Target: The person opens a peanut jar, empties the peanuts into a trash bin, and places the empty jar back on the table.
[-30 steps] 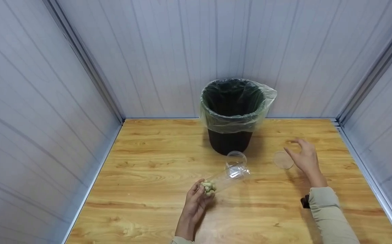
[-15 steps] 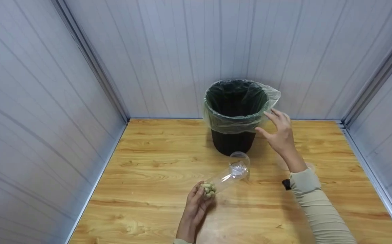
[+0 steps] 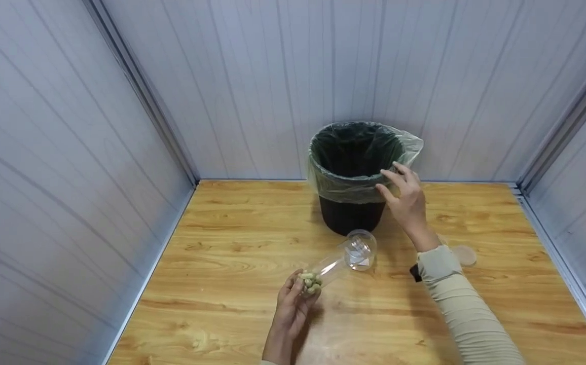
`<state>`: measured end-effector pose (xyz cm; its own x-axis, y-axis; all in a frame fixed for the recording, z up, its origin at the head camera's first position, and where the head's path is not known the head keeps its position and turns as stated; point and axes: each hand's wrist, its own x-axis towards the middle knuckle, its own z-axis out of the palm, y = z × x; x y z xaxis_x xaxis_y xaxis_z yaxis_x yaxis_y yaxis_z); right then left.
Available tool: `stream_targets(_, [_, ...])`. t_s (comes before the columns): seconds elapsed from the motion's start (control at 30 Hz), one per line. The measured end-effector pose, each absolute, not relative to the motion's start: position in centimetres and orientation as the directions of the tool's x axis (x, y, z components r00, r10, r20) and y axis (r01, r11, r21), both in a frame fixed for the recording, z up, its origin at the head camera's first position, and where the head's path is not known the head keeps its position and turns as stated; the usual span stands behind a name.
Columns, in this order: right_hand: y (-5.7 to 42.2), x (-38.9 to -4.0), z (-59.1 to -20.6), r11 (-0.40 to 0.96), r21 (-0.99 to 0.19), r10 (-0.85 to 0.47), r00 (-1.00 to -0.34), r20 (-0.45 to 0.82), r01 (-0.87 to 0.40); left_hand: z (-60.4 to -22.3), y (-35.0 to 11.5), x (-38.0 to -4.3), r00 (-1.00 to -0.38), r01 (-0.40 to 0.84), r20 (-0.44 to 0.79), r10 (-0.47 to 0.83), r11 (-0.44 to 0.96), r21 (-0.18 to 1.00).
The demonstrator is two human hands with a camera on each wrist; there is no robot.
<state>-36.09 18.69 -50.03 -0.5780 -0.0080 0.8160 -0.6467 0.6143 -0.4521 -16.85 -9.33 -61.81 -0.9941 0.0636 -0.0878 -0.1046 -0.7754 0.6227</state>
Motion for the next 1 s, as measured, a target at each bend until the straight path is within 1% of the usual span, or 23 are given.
stream_targets(0.17, [19.0, -36.4, -51.0, 0.596, -0.464, 0.088, -0.522, 0.849, -0.655, -59.8, -9.2, -16.8, -0.995, -0.066, -0.096, 0.006, -0.77, 0.634])
stream_targets(0.3, [19.3, -36.6, -51.5, 0.579, -0.455, 0.119, -0.482, 0.868, -0.677, -57.8, -9.2, -17.3, -0.997, -0.013, -0.07, -0.041, -0.768, 0.641])
stream_targets(0.4, [19.4, -36.7, -51.9, 0.577, -0.452, 0.121, -0.476, 0.871, -0.68, -56.0, -9.1, -17.7, -0.994, 0.017, -0.069, -0.079, -0.771, 0.636])
stream_targets(0.53, [19.4, -36.5, -52.1, 0.588, -0.45, 0.11, -0.485, 0.868, -0.672, -52.9, -8.6, -18.7, -0.987, 0.066, -0.069, -0.145, -0.758, 0.649])
stream_targets(0.8, [18.4, -37.1, -51.0, 0.585, -0.445, 0.109, -0.478, 0.872, -0.678, -47.0, -8.5, -22.4, -0.958, 0.191, -0.016, -0.286, -0.679, 0.709])
stream_targets(1.0, [18.1, -37.1, -51.0, 0.59, -0.438, 0.109, -0.47, 0.876, -0.679, -44.9, -8.5, -24.0, -0.934, 0.255, 0.019, -0.358, -0.627, 0.736])
